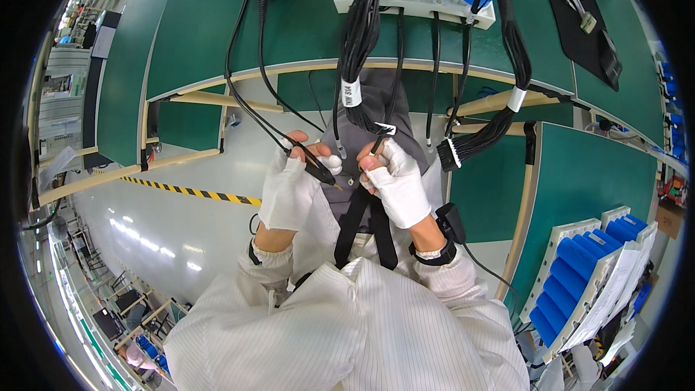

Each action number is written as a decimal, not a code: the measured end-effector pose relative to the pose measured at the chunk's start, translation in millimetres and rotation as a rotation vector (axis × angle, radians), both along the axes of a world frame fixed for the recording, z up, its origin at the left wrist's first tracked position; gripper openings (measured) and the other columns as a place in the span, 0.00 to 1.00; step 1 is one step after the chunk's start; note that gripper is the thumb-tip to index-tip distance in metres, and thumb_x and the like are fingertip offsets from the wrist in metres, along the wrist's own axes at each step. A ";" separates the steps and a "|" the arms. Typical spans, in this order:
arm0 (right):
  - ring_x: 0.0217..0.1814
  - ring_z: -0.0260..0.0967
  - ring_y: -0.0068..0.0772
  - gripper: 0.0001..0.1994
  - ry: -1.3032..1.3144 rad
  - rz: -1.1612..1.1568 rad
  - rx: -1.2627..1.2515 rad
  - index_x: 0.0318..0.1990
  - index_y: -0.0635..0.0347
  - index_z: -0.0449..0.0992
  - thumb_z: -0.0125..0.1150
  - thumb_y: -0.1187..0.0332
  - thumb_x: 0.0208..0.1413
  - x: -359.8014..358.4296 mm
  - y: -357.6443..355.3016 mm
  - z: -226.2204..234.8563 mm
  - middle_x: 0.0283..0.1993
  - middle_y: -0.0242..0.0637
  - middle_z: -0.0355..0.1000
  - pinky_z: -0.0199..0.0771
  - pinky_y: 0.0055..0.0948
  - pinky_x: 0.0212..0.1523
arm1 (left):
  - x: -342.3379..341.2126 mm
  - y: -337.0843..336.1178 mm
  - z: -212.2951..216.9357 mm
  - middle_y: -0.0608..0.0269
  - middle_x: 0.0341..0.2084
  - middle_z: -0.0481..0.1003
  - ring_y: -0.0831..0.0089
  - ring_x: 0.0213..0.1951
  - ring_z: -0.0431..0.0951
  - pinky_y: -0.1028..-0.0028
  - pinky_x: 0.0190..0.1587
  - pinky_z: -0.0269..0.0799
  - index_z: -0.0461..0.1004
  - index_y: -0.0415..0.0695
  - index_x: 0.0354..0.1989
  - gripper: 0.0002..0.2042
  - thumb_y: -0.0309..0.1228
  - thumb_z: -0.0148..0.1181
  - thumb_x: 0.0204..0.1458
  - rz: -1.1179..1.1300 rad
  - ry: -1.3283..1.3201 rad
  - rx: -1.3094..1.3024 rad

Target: Testing industrial electronic equipment by connecting cables and checking readings.

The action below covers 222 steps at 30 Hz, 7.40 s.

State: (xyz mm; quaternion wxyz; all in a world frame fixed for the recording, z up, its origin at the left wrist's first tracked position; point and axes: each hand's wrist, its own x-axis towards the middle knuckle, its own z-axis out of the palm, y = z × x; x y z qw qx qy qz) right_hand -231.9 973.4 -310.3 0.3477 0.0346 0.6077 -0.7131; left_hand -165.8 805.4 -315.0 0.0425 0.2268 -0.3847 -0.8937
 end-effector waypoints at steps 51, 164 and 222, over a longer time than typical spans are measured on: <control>0.60 0.56 0.49 0.28 0.843 -0.913 1.648 0.54 0.33 0.71 0.68 0.52 0.40 -267.5 217.7 70.6 0.58 0.45 0.58 0.62 0.49 0.55 | -9.7 10.2 -6.6 0.48 0.38 0.74 0.57 0.40 0.77 0.63 0.45 0.73 0.60 0.33 0.54 0.23 0.26 0.58 0.50 0.069 -0.026 -0.014; 0.46 0.71 0.27 0.32 0.280 0.022 0.060 0.65 0.61 0.48 0.51 0.87 0.52 20.1 1.3 -11.9 0.50 0.43 0.67 0.70 0.22 0.45 | -39.3 26.0 19.4 0.66 0.18 0.72 0.82 0.20 0.68 0.78 0.23 0.64 0.72 0.36 0.30 0.09 0.30 0.60 0.53 -0.389 -0.234 -0.729; 0.19 0.59 0.19 0.19 0.281 -0.405 -0.155 0.45 0.65 0.68 0.49 0.56 0.62 -38.8 -0.6 -0.8 0.21 0.28 0.63 0.56 0.19 0.20 | -35.8 6.4 49.1 0.59 0.34 0.76 0.72 0.38 0.75 0.75 0.46 0.68 0.73 0.36 0.38 0.07 0.23 0.49 0.55 0.148 0.002 -0.933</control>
